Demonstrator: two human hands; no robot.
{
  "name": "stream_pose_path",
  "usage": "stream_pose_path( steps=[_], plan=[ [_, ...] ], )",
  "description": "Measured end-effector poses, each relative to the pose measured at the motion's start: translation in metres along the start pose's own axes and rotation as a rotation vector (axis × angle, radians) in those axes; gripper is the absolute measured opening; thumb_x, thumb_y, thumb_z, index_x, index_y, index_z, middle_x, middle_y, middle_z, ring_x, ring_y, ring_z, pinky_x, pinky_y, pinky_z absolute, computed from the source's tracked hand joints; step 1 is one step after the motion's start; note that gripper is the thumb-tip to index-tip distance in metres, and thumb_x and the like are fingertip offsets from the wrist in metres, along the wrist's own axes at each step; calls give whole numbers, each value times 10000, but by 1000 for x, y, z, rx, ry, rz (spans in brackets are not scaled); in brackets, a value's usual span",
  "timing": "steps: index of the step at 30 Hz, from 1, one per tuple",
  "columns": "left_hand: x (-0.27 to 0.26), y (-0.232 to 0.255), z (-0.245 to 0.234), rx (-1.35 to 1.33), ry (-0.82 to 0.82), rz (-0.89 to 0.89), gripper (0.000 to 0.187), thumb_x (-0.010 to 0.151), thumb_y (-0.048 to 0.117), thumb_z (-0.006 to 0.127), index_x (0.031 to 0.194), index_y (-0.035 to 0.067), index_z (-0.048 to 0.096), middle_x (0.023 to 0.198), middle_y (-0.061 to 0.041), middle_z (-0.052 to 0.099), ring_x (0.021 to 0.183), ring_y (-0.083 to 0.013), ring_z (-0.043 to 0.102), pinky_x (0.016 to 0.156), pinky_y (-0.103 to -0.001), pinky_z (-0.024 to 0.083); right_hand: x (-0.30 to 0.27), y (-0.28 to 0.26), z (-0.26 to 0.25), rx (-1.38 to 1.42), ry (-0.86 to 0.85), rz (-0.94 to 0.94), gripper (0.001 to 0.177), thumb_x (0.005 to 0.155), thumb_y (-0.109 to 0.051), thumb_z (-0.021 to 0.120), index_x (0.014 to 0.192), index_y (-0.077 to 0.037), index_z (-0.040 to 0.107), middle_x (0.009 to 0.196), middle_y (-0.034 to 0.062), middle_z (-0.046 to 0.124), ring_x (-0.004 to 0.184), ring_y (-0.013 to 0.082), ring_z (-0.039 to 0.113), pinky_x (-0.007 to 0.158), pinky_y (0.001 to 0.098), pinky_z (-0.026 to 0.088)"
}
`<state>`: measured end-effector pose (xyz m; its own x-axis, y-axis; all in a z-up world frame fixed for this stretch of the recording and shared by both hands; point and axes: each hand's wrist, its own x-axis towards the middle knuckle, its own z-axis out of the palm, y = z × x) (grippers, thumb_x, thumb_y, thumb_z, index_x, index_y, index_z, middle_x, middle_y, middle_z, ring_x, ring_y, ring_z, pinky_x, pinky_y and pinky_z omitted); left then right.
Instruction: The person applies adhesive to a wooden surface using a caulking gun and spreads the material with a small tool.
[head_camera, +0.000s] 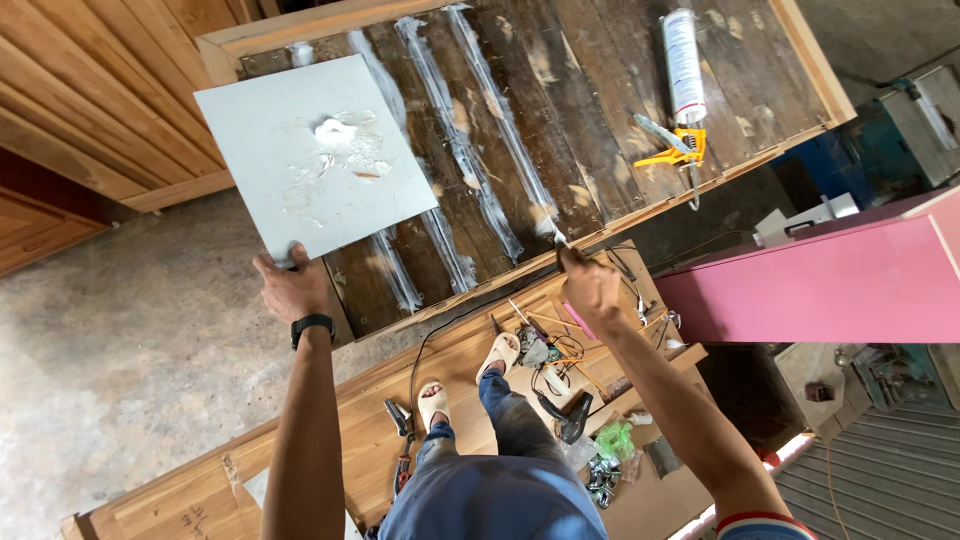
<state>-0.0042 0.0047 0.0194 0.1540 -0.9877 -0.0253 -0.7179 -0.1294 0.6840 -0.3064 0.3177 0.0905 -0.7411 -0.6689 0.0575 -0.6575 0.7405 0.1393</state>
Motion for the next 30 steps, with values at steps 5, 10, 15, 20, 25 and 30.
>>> stream_pose_path(
  steps=[5, 10, 15, 20, 25, 30],
  plan=[
    [-1, 3, -2, 8, -7, -12, 329, 1004, 407, 640, 1129, 140, 493, 961, -229, 728, 1002, -506, 691, 857, -644, 526, -29, 41, 74, 42, 66, -159, 355, 838, -121, 624, 1157, -268, 678, 873, -7, 774, 708, 242, 770, 622, 457, 631],
    [-4, 4, -5, -5, 7, -12, 314, 999, 402, 643, 1115, 148, 497, 953, -215, 725, 1000, -495, 693, 857, -644, 526, 28, 19, 8, 124, -74, 72, 162, 916, -242, 617, 988, -262, 760, 686, 52, 725, 685, 324, 752, 625, 476, 617],
    [0, 3, -2, 13, 0, -7, 309, 1003, 395, 636, 1118, 148, 489, 926, -217, 727, 985, -495, 700, 845, -633, 532, 78, 33, 59, 208, -255, 233, 262, 905, -329, 660, 1125, -399, 784, 921, 34, 794, 892, 300, 778, 775, 453, 644],
    [-3, 8, -8, -8, 6, 15, 288, 1001, 384, 634, 1128, 184, 470, 913, -200, 733, 974, -479, 712, 844, -635, 539, 93, 27, 95, 236, -137, 108, 174, 833, -137, 633, 846, -152, 805, 686, 113, 736, 681, 348, 761, 590, 409, 608],
    [-2, 4, -4, -4, 3, 12, 307, 1006, 391, 620, 1129, 157, 463, 925, -236, 729, 972, -501, 704, 848, -645, 530, 88, -19, 66, 70, 266, -4, 127, 732, -60, 617, 637, -102, 690, 548, 113, 617, 532, 322, 705, 434, 399, 557],
    [-2, 5, -4, -11, -2, -5, 308, 997, 395, 626, 1126, 151, 489, 922, -240, 725, 986, -503, 697, 850, -636, 523, 108, -33, 36, 47, -136, 141, 172, 830, -158, 667, 810, -37, 787, 746, 142, 756, 752, 328, 775, 630, 431, 639]
  ],
)
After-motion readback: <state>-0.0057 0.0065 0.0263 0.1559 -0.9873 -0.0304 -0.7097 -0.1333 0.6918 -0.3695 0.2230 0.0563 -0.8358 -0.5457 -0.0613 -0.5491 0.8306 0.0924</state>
